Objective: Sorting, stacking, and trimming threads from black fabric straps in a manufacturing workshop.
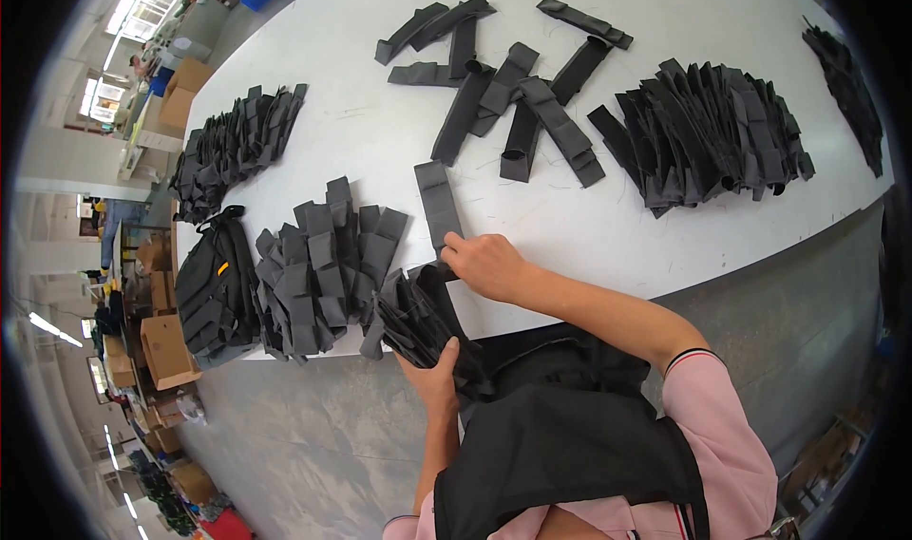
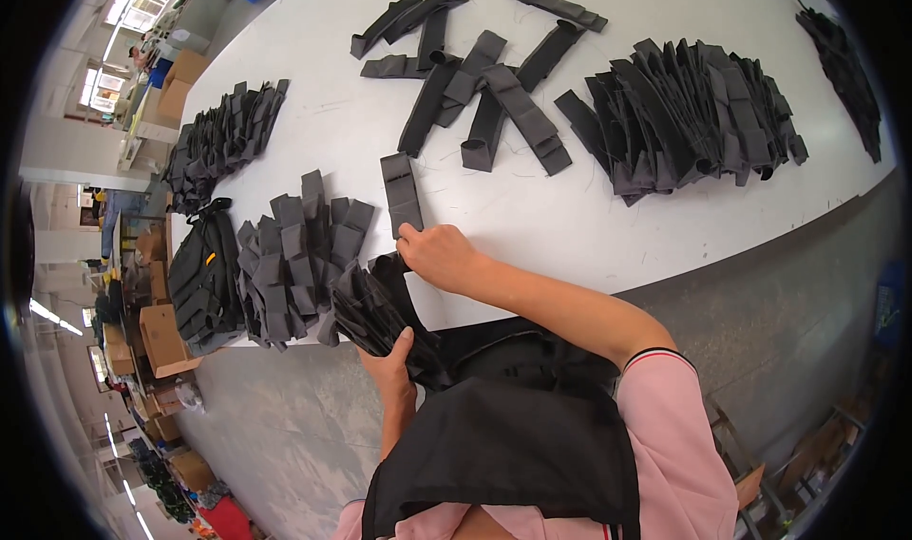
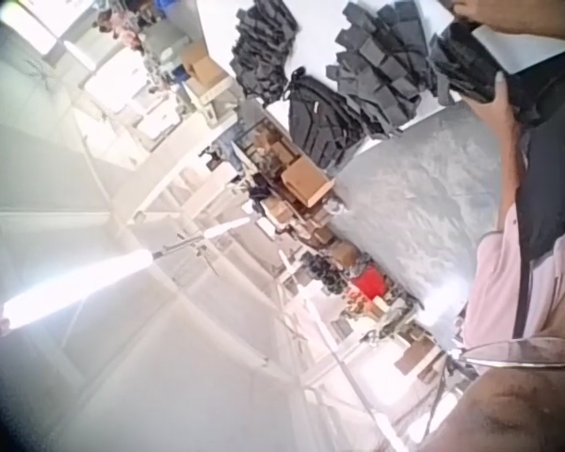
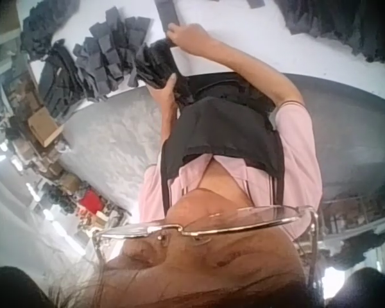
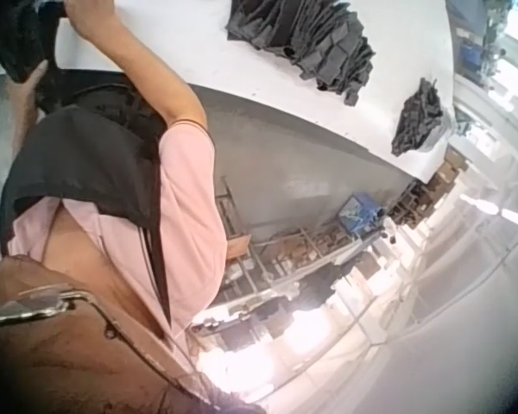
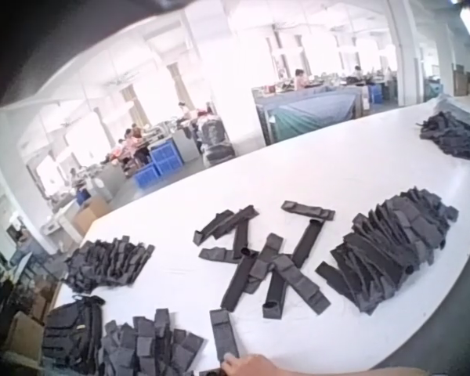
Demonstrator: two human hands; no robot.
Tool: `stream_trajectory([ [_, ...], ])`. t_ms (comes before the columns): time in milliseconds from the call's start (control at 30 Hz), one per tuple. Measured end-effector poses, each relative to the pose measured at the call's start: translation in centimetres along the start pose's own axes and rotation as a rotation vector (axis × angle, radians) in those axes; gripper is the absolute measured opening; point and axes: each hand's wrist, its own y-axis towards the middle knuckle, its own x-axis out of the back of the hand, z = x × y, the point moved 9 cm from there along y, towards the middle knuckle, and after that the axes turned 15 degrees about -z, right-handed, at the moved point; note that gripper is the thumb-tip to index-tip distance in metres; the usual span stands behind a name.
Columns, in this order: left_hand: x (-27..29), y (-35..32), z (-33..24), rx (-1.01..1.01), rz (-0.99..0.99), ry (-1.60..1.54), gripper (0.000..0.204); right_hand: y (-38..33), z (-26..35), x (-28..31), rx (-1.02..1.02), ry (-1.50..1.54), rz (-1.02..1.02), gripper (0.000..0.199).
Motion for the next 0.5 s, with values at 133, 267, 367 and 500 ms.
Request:
stream_trajectory([
  [133,0.8,0.0,1.2,0.194,-0.062,-0.104,0.060,-1.2,-0.8,0.4,-0.105,0.093,-0.043,0.010],
  [267,0.8,-0.2,1.5,0.381,-0.034,-0.303,0.047,-3.3,-3.2,1.2,-0.429,0.287,-0.127,0.011],
  [367,1.1,-0.1,0.8,0.374,-0.019,-0.328,0.046,-5.2,-4.4,2.0,-0.573,0.415,-0.130,0.018],
  [500,0.9,-0.1,-0.5,0.315,0.025,-0.353,0.046,-3.9,-2.2,5.0,-0.409,0.306,-0.204,0.023],
])
